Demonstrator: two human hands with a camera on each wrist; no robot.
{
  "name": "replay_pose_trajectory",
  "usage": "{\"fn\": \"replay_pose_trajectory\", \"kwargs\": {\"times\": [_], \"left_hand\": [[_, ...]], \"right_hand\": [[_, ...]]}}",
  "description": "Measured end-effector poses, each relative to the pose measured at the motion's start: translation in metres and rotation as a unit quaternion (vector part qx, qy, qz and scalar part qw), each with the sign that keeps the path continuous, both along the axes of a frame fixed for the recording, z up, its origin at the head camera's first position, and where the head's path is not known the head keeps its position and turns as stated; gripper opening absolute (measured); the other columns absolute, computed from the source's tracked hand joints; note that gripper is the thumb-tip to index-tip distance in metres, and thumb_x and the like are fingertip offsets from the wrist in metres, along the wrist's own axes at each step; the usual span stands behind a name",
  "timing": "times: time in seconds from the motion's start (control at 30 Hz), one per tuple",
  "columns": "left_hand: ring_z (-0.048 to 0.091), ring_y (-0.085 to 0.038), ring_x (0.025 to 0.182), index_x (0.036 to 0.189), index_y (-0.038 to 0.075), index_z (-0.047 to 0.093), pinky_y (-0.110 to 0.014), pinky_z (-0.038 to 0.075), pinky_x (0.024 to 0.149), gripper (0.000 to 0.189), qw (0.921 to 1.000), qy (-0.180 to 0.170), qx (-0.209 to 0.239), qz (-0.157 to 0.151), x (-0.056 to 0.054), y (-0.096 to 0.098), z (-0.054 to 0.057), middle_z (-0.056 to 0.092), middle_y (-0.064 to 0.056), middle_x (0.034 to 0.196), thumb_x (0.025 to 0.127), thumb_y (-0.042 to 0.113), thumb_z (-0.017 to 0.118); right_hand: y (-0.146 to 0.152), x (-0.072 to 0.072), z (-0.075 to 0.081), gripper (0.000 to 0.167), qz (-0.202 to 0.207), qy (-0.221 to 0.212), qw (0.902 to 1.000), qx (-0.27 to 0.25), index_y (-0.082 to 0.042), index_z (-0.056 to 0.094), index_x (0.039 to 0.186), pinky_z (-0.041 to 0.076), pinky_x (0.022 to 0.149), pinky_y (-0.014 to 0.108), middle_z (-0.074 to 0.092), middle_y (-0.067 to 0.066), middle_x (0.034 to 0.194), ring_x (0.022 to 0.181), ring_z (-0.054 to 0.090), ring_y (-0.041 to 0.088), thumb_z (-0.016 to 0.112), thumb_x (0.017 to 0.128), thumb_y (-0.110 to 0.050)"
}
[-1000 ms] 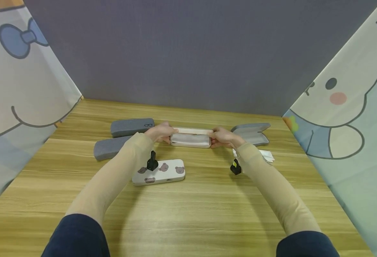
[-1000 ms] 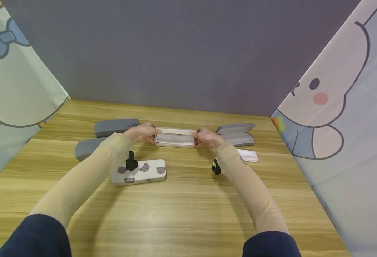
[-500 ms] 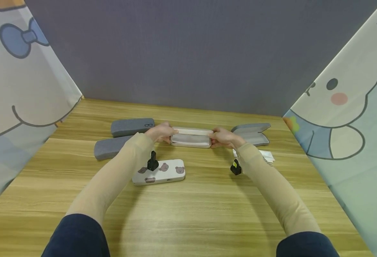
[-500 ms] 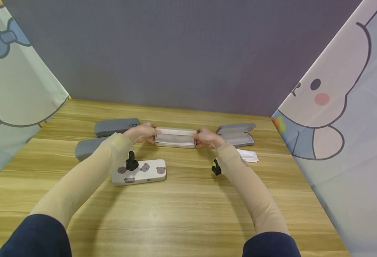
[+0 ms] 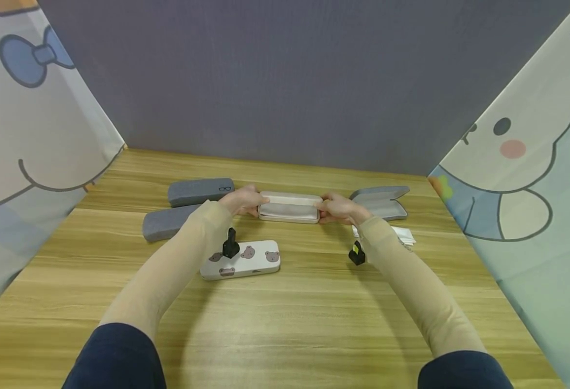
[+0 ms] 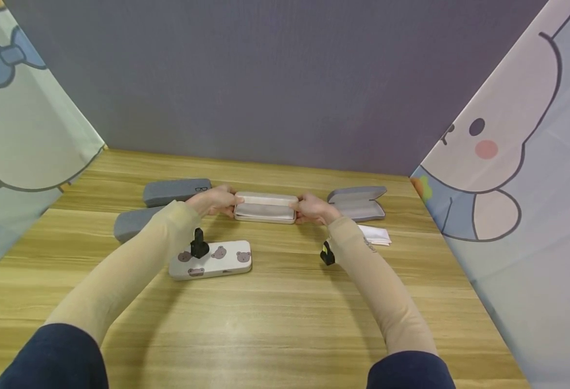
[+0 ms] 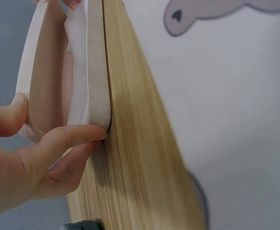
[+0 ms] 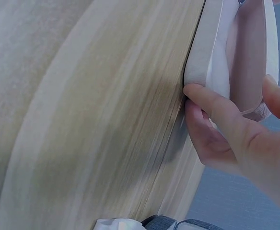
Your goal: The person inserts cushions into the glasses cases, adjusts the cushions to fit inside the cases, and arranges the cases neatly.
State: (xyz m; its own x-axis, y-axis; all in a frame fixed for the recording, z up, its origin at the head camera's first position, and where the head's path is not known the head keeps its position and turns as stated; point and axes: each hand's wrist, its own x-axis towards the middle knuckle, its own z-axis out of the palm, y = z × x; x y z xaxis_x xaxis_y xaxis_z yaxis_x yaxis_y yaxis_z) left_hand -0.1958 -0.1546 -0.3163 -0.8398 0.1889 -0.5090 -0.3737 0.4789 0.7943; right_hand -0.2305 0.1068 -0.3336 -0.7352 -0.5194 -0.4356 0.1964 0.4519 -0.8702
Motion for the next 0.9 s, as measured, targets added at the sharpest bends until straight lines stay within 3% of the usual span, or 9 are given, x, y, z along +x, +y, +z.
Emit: {"fn": "replay_pose_trajectory", "kwargs": {"times": [0.23,0.47,0.9], "left_hand": [[0.019,-0.035,0.146,0.151,-0.005,-0.006,-0.044,0.034,0.114,0.071,1.0,-0.001,0.007,-0.001,0.0004,0.0005,0.0003,0.006,-0.023,0.159,0.103,0.016,0.042],[0.023,-0.035,0.145,0.15,-0.006,-0.005,-0.044,0.034,0.114,0.07,0.9999,-0.001,0.015,0.005,0.0001,0.001,-0.0005,0.009,-0.025,0.158,0.102,0.013,0.043],[0.025,-0.035,0.144,0.15,-0.009,-0.001,-0.042,0.036,0.113,0.069,0.9998,0.002,0.012,0.014,0.0001,0.0022,-0.0029,0.009,-0.026,0.158,0.101,0.011,0.045]], "right_hand": [[-0.0003,0.0016,0.0005,0.048,0.001,0.003,1.0,-0.002,0.011,0.02,0.146,0.04,0.109,0.047,0.038,0.032,0.137,0.118,0.05,0.034,0.034,0.104,-0.009],[0.0006,0.0026,-0.0002,0.06,-0.01,-0.004,0.9999,-0.001,0.007,0.003,0.151,0.04,0.11,0.046,0.035,0.033,0.14,0.127,0.046,0.039,0.037,0.103,-0.008],[0.001,0.0039,-0.0028,0.061,-0.013,0.005,0.9999,0.001,0.007,0.005,0.151,0.04,0.11,0.045,0.027,0.031,0.147,0.132,0.041,0.042,0.039,0.103,-0.007]]}}
